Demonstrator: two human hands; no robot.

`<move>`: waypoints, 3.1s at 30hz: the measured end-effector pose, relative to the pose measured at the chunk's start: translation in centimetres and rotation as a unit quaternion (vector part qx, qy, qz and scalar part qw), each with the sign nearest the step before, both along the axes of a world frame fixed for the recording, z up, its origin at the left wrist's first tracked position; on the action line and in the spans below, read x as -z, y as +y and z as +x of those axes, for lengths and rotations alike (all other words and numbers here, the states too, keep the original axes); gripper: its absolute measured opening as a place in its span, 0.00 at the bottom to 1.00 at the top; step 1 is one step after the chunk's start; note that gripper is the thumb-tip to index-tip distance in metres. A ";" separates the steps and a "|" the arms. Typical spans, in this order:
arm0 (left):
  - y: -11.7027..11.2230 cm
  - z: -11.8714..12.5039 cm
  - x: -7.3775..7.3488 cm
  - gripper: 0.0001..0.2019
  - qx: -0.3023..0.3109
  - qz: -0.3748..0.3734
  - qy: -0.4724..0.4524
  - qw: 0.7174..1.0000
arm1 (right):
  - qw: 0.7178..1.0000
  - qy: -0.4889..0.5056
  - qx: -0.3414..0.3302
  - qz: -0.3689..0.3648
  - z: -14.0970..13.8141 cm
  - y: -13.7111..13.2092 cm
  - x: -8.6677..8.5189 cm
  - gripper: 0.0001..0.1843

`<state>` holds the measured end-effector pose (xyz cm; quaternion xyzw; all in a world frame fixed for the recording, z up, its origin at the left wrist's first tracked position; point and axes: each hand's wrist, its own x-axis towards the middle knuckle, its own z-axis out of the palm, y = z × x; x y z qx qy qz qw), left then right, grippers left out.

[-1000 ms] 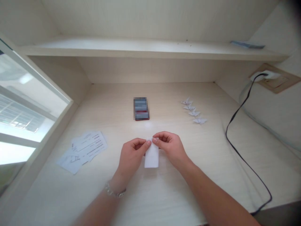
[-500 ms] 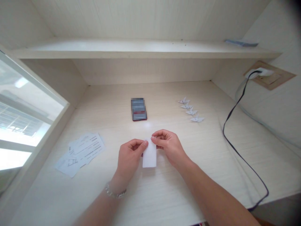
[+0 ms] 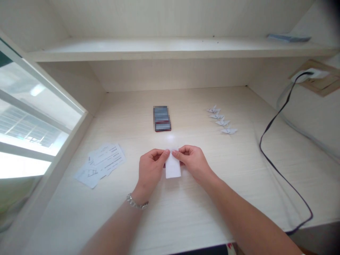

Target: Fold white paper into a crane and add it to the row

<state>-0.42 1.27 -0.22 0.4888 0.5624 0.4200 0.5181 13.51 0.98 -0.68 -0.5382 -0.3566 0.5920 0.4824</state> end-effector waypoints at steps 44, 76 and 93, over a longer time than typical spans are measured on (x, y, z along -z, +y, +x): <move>0.2 -0.3 -0.1 0.17 0.090 -0.009 0.055 0.994 | 0.996 -0.075 -0.039 0.004 0.4 -0.1 0.5 0.18; -0.1 0.0 -0.6 0.16 0.071 0.028 0.114 0.990 | 0.998 -0.062 -0.030 0.008 0.0 -0.3 0.3 0.21; 0.1 0.1 -0.2 0.15 0.073 0.000 0.059 0.996 | 0.999 -0.040 -0.025 0.000 0.1 -0.2 0.3 0.20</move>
